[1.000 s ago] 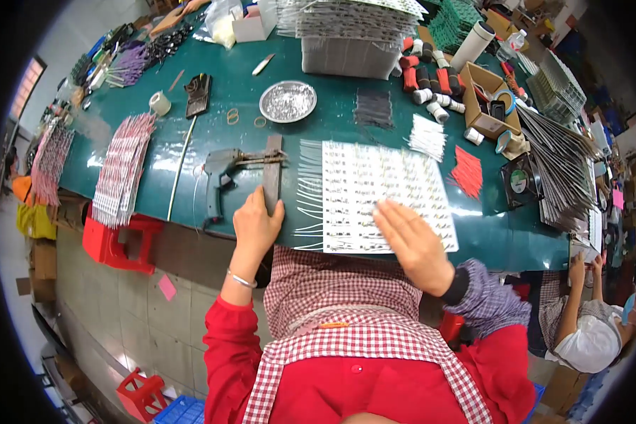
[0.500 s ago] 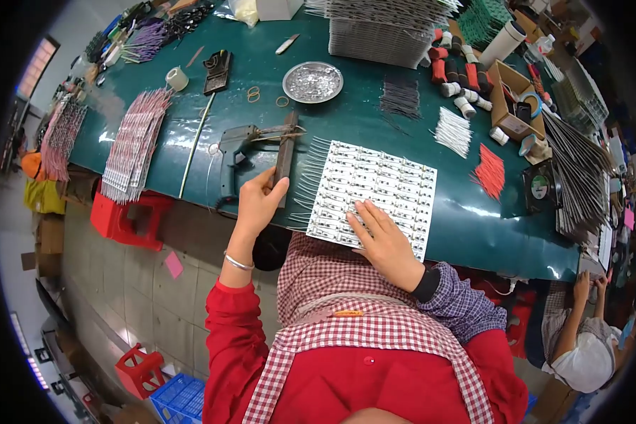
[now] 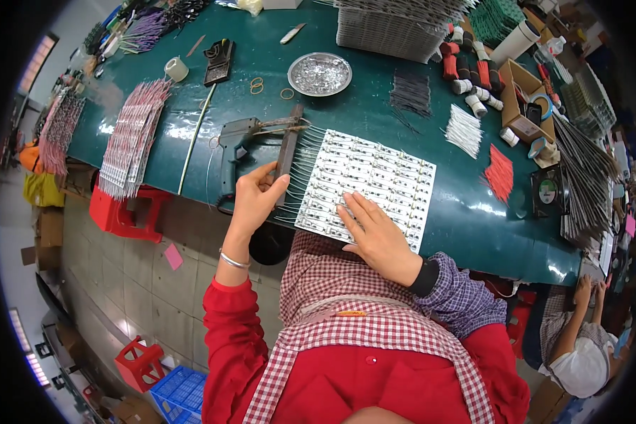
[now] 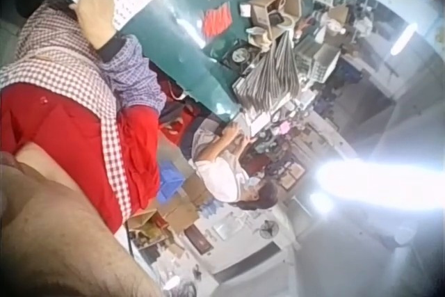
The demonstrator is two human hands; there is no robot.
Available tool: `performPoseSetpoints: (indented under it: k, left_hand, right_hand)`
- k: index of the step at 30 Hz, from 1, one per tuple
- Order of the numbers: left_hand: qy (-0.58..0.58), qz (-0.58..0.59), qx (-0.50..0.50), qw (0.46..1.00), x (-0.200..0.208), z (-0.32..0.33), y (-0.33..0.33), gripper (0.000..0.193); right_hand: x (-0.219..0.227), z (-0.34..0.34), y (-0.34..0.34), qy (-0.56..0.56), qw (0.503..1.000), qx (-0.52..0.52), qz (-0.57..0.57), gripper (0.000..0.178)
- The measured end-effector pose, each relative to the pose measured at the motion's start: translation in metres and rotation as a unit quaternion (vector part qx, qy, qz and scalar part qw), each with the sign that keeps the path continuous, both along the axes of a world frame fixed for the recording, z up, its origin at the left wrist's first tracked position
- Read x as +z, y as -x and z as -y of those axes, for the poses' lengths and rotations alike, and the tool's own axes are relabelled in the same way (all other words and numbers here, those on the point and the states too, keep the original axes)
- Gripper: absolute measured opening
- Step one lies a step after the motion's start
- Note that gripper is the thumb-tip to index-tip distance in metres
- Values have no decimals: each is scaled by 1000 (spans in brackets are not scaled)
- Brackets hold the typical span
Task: The person solders wire connections onto an LED board using a handheld soldering tool, stacks the completed board, and takes a new board from a stack to insert and solder additional wires.
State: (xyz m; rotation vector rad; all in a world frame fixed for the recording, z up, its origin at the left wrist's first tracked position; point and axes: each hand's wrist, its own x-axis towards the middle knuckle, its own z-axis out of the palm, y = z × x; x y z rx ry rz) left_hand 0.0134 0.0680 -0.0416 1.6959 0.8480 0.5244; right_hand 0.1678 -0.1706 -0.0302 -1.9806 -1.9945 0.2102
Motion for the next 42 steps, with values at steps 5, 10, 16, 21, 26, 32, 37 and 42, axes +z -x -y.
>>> performPoseSetpoints:
  k: [5, 10, 16, 21, 26, 32, 37, 42]
  left_hand:
    - [2, -6, 11, 1000, 17, -9, 1, 48]
    - [8, -10, 5, 1000, 17, -5, 1, 47]
    - [-44, -34, 0, 998, 17, -7, 2, 50]
    - [-151, -107, -15, 983, 21, -8, 3, 55]
    - [-314, -133, -41, 939, 20, -1, 3, 54]
    - [-375, -112, -46, 919, 10, 5, 3, 52]
    - [-414, -108, -62, 902, 6, 0, 9, 54]
    - [-416, -107, -59, 901, 1, 4, 12, 53]
  right_hand:
    - [3, 1, -5, -4, 1000, 6, -8, 87]
    - [5, -5, -13, -18, 999, 36, -26, 86]
    - [5, -14, -14, -29, 998, 42, -27, 85]
    - [0, -22, -4, -48, 999, 16, -20, 85]
    - [-5, -27, 3, -52, 999, 1, -15, 84]
    - [-7, -33, 7, -57, 998, -4, -26, 83]
    - [-6, -34, 5, -55, 998, 1, -33, 84]
    - [-2, -35, 3, -30, 998, 0, -61, 85]
